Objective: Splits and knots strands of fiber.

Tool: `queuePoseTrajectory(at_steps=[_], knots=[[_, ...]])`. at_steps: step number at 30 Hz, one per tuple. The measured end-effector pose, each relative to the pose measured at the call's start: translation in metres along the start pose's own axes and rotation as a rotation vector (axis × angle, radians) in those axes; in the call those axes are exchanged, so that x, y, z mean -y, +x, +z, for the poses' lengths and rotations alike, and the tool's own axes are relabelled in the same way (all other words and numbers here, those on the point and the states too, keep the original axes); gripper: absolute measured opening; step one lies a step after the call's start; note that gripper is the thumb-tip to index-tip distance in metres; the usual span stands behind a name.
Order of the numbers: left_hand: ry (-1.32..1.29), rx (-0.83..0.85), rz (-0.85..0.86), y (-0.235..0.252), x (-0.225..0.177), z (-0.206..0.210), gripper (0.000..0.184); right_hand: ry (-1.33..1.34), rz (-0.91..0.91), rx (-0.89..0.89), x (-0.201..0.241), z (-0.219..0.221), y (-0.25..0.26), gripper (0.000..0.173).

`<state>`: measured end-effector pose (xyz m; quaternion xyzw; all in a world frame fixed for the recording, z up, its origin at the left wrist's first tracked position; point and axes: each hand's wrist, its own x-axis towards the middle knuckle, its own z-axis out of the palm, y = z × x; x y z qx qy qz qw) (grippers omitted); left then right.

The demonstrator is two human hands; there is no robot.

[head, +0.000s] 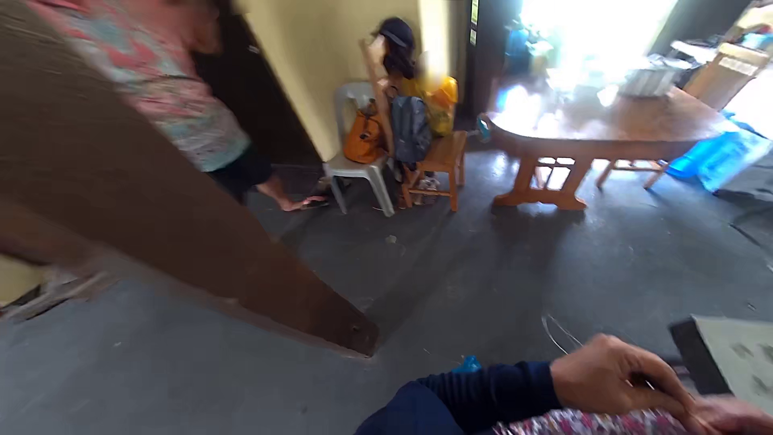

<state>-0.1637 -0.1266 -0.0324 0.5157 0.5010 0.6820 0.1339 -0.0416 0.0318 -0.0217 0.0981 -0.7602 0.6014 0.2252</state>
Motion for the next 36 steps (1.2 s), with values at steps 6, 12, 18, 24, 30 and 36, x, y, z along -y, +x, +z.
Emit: queuePoseTrajectory(at_steps=[6, 12, 18, 24, 30, 36], knots=[[-0.12, -0.143, -0.032, 0.006, -0.004, -0.005, 0.008, -0.061, -0.04, -0.147, 0.002, 0.016, 0.026, 0.009], [-0.116, -0.375, -0.07, 0.007, -0.002, -0.007, 0.012, 0.03, -0.006, -0.217, -0.005, 0.035, 0.046, 0.012], [-0.003, -0.47, -0.033, 0.009, 0.0, -0.018, 0.009, -0.076, 0.143, -0.24, 0.008, 0.044, 0.056, 0.013], [0.069, -0.434, -0.026, 0.01, 0.002, -0.022, 0.008, -0.153, 0.102, -0.248, 0.007, 0.049, 0.062, 0.016], [0.083, -0.446, -0.028, 0.012, 0.002, -0.023, 0.008, -0.239, 0.019, -0.343, 0.0, 0.054, 0.065, 0.009], [0.041, -0.523, -0.044, 0.014, 0.002, -0.019, 0.008, -0.276, 0.042, -0.387, 0.002, 0.058, 0.067, 0.005]])
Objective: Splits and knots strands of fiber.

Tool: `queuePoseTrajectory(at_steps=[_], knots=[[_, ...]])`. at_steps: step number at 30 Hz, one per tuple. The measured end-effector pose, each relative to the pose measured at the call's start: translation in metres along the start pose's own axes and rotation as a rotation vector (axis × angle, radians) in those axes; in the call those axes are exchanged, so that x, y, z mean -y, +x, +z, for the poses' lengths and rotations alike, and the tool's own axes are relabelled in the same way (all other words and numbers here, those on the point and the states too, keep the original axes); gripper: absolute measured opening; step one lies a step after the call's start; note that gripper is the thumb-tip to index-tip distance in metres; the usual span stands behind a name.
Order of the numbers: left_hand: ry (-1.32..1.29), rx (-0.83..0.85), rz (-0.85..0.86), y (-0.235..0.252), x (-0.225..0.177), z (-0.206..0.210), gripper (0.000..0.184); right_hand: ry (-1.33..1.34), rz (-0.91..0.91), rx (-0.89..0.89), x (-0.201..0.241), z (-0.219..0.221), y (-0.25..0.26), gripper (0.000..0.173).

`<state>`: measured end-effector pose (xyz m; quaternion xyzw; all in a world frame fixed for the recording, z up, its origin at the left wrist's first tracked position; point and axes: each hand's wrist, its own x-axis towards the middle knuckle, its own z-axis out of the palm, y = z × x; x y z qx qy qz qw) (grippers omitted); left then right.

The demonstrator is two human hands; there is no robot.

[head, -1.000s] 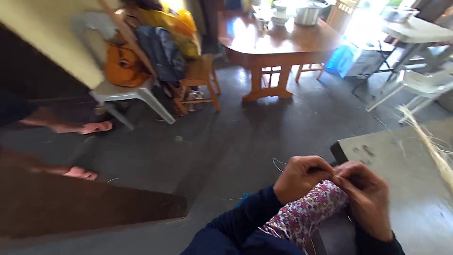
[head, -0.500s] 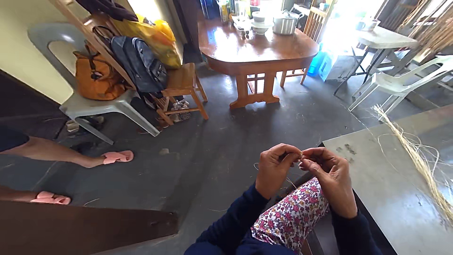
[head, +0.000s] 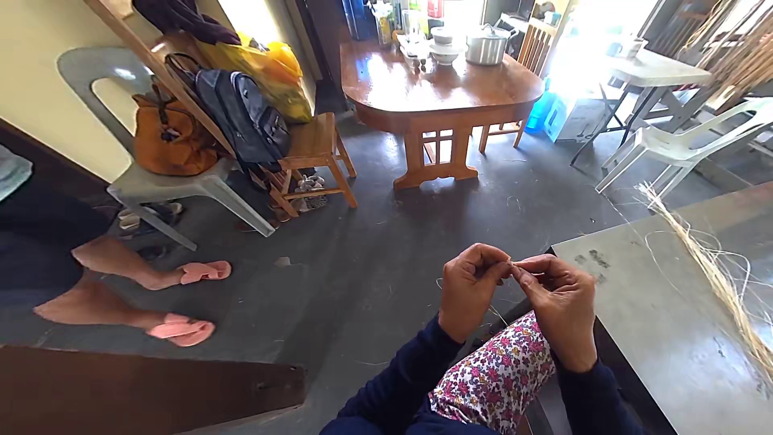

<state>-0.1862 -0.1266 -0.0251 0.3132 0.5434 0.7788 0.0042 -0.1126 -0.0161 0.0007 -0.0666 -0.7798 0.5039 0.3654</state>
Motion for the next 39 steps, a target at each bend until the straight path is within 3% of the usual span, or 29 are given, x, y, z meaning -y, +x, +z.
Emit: queuePoseTrajectory(at_steps=[12, 16, 20, 25, 28, 33, 39], knots=[[-0.039, -0.006, 0.015, 0.001, 0.0, 0.002, 0.01, 0.071, 0.012, 0.043, -0.002, -0.004, 0.003, 0.012], [0.002, -0.021, 0.033, 0.001, 0.002, 0.001, 0.009, 0.09, 0.051, 0.036, -0.001, -0.007, 0.002, 0.023], [0.051, -0.037, 0.067, 0.0, 0.002, 0.003, 0.01, 0.134, 0.108, 0.066, 0.001, -0.008, 0.001, 0.01], [0.083, -0.017, 0.089, 0.0, 0.003, 0.003, 0.013, 0.189, 0.029, 0.035, -0.008, -0.01, 0.003, 0.006], [0.175, 0.064, 0.139, 0.004, 0.003, -0.004, 0.01, 0.04, -0.07, 0.097, -0.014, -0.018, 0.006, 0.004], [0.382, 0.203, 0.236, 0.008, 0.001, -0.012, 0.012, -0.515, -0.267, 0.2, -0.007, -0.032, 0.008, 0.011], [0.469, 0.238, 0.273, 0.007, 0.001, -0.011, 0.013, -0.839, -0.347, 0.105, -0.003, -0.032, 0.003, 0.015]])
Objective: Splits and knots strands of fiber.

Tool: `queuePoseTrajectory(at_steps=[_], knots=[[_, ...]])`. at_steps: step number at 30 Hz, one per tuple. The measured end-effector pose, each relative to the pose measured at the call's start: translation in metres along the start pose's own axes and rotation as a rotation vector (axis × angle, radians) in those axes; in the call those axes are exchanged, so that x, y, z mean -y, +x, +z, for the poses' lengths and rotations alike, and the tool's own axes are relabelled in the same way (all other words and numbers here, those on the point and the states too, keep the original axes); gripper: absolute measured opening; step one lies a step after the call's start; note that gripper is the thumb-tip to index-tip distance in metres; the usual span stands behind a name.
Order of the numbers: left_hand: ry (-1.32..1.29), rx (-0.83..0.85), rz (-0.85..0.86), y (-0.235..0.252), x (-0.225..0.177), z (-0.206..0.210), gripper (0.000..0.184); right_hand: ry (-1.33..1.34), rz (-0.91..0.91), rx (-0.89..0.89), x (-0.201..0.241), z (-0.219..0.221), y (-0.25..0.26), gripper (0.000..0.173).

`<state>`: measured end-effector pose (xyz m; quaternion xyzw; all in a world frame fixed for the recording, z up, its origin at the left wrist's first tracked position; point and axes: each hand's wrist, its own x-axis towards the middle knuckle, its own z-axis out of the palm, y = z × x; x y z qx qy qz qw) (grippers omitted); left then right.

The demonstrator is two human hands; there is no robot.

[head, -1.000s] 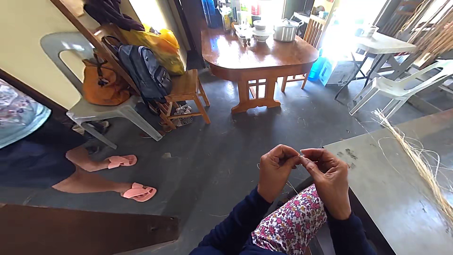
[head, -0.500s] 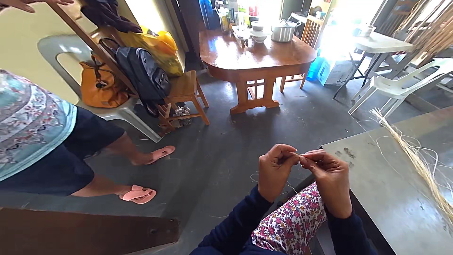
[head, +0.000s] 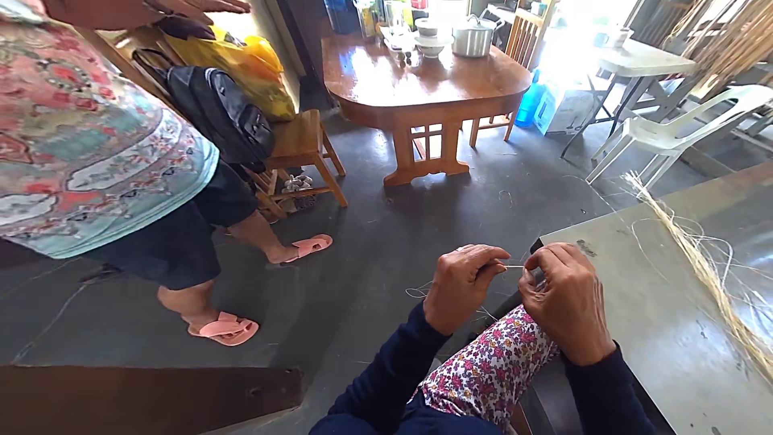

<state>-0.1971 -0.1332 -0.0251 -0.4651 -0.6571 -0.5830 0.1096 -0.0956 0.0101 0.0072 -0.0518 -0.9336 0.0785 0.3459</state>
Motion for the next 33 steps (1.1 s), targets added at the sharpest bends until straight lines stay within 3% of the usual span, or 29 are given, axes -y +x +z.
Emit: queuePoseTrajectory(at_steps=[10, 15, 23, 28, 33], knots=[[0.079, 0.012, -0.068, 0.001, 0.004, 0.005, 0.016, 0.149, -0.013, -0.131, -0.011, 0.005, -0.004, 0.015], [-0.144, -0.039, -0.253, 0.001, 0.005, 0.008, 0.01, 0.332, 0.148, -0.146, -0.022, 0.003, -0.007, 0.021], [-0.54, -0.067, -0.452, 0.004, -0.004, 0.013, 0.014, 1.114, 0.426, -0.131, -0.018, 0.008, -0.012, 0.015], [-0.825, -0.013, -0.644, 0.005, -0.013, 0.016, 0.019, 1.241, 0.357, -0.216, -0.012, 0.018, -0.014, 0.02], [-0.951, 0.003, -0.753, 0.005, -0.016, 0.018, 0.02, 1.218, 0.322, -0.255, -0.01, 0.018, -0.014, 0.018]])
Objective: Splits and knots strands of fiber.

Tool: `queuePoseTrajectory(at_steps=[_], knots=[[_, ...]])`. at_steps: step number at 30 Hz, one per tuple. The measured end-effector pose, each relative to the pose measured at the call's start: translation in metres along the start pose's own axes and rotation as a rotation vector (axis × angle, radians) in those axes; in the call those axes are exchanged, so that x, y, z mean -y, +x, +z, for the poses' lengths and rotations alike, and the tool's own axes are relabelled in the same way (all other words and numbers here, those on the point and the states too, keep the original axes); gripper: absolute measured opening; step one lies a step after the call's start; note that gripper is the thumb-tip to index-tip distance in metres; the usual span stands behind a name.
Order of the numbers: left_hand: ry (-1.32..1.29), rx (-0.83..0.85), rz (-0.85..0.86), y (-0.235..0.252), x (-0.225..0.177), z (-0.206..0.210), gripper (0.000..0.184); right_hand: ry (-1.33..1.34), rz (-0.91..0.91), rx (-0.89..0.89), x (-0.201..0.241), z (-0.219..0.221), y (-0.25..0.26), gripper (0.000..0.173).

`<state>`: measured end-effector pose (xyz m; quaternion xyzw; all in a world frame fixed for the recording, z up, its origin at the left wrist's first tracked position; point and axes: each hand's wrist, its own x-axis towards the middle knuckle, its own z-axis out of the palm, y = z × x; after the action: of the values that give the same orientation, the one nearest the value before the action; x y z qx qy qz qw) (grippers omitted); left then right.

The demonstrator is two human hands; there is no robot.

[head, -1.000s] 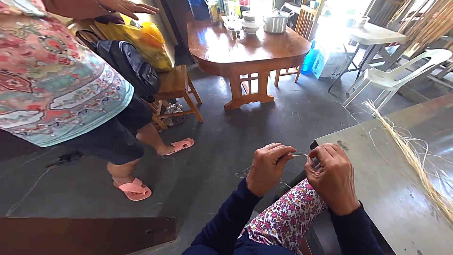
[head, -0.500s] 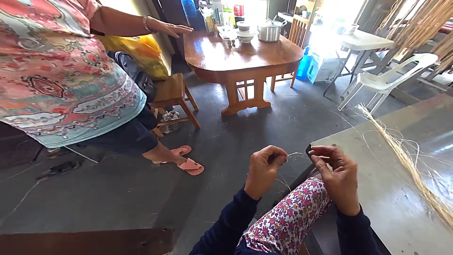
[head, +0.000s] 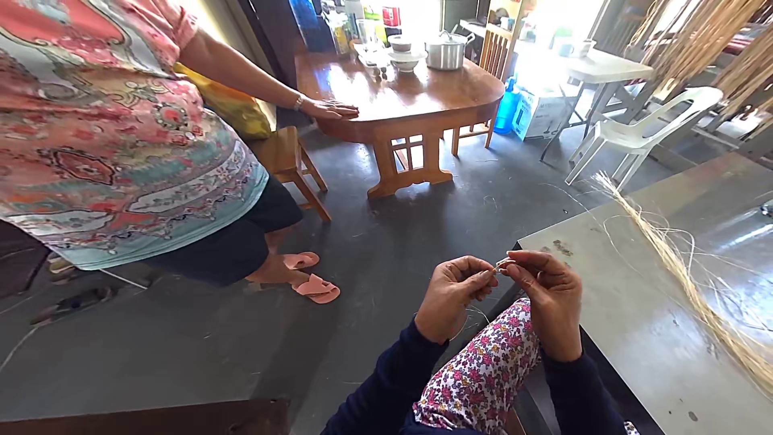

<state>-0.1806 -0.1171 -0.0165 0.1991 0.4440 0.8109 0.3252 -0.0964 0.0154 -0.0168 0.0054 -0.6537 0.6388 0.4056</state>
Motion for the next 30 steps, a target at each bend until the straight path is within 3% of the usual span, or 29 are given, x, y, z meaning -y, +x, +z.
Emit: queuePoseTrajectory(at_steps=[21, 30], knots=[[-0.095, 0.016, -0.128, -0.0006, -0.002, 0.0034, 0.024, -0.168, -0.049, -0.013, 0.0011, -0.0051, 0.0025, 0.009], [-0.238, 0.075, -0.266, 0.0017, -0.0035, -0.0009, 0.028, -0.198, -0.04, 0.008, 0.004, -0.0083, 0.0037, 0.009]])
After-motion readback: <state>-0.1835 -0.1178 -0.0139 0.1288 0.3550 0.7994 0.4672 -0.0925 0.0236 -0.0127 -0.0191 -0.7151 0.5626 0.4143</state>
